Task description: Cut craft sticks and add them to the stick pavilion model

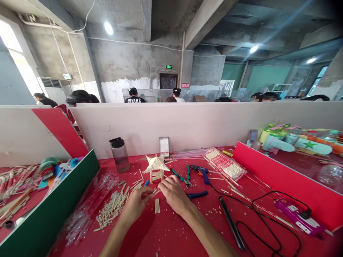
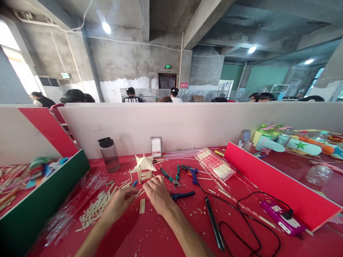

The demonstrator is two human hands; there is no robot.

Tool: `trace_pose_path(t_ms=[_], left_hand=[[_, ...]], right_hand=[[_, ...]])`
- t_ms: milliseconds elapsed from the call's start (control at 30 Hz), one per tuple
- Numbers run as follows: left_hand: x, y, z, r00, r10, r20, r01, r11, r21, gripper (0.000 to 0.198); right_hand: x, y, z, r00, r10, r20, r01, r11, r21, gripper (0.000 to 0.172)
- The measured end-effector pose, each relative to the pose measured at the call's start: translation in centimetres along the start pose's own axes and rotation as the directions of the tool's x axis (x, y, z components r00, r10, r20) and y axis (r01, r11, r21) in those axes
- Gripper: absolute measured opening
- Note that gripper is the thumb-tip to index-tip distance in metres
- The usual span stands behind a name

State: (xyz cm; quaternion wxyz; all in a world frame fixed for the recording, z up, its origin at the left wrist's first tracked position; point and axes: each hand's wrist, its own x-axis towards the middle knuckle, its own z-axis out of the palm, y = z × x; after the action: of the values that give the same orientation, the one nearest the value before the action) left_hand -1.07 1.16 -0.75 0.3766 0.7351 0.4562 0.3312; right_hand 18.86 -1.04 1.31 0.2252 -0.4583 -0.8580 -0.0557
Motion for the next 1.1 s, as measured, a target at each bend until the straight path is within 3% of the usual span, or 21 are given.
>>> trace_pose_path(t_ms=[167, 267, 333, 400, 500, 567, 633, 733, 900, 1100], left_hand=[[0.1, -0.7, 1.2, 0.997, -0.055, 0.052, 0.062, 0.987, -0.151, 0.036], [0.2, -1.0, 1.6, 0.996, -0.051, 0.067, 0.065, 0.973, -0.22, 0.037], [0.2, -0.8, 1.6, 0.996, -0.072, 0.054, 0.085, 0.953, -0.292, 0.039], [0.2, -0.3, 1.5, 0.994, -0.106, 0.032, 0.111, 0.919, -0.379, 0.041], [-0.1, 1.0, 1.4, 0.993, -0.115, 0.035, 0.118, 0.865, -0.488, 0.042], [-0.4, 1.9, 1.7, 0.993, -0.095, 0.068, 0.117, 0.851, -0.512, 0.041], [-0.6, 2.6, 2.2, 0.993, -0.074, 0.092, 0.111, 0.852, -0.511, 0.039], [-0.7, 2.7, 3.0, 0.995, -0.042, 0.09, 0.082, 0.856, -0.51, 0.035], [-0.5, 1.8, 3.4, 0.995, 0.047, 0.085, -0.001, 0.881, -0.474, 0.029], [-0.7, 1.2, 3.1, 0.988, 0.14, 0.073, -0.117, 0.961, -0.251, 0.03]], right_hand=[[-0.3, -0.1, -0.8, 0.999, -0.021, -0.034, 0.022, 0.999, 0.024, 0.022], [-0.5, -0.3, -1.1, 0.989, 0.01, -0.146, 0.008, 0.993, 0.118, 0.021], [-0.8, -0.3, -1.0, 0.964, 0.106, -0.243, -0.043, 0.967, 0.253, 0.019], [-1.3, -0.2, -0.7, 0.919, 0.281, -0.278, -0.13, 0.879, 0.459, 0.017], [-2.0, 0.0, 0.4, 0.848, 0.515, -0.127, -0.247, 0.595, 0.765, 0.026], [-2.2, 0.0, 1.2, 0.855, 0.517, 0.036, -0.28, 0.404, 0.871, 0.033], [-2.2, -0.1, 1.8, 0.874, 0.466, 0.136, -0.29, 0.278, 0.916, 0.035], [-1.9, -0.1, 2.0, 0.866, 0.475, 0.158, -0.271, 0.179, 0.946, 0.035], [-1.7, 0.6, 1.5, 0.795, 0.589, 0.143, -0.249, 0.103, 0.963, 0.041], [-2.0, 1.2, 1.3, 0.756, 0.594, 0.273, -0.29, -0.07, 0.954, 0.048]])
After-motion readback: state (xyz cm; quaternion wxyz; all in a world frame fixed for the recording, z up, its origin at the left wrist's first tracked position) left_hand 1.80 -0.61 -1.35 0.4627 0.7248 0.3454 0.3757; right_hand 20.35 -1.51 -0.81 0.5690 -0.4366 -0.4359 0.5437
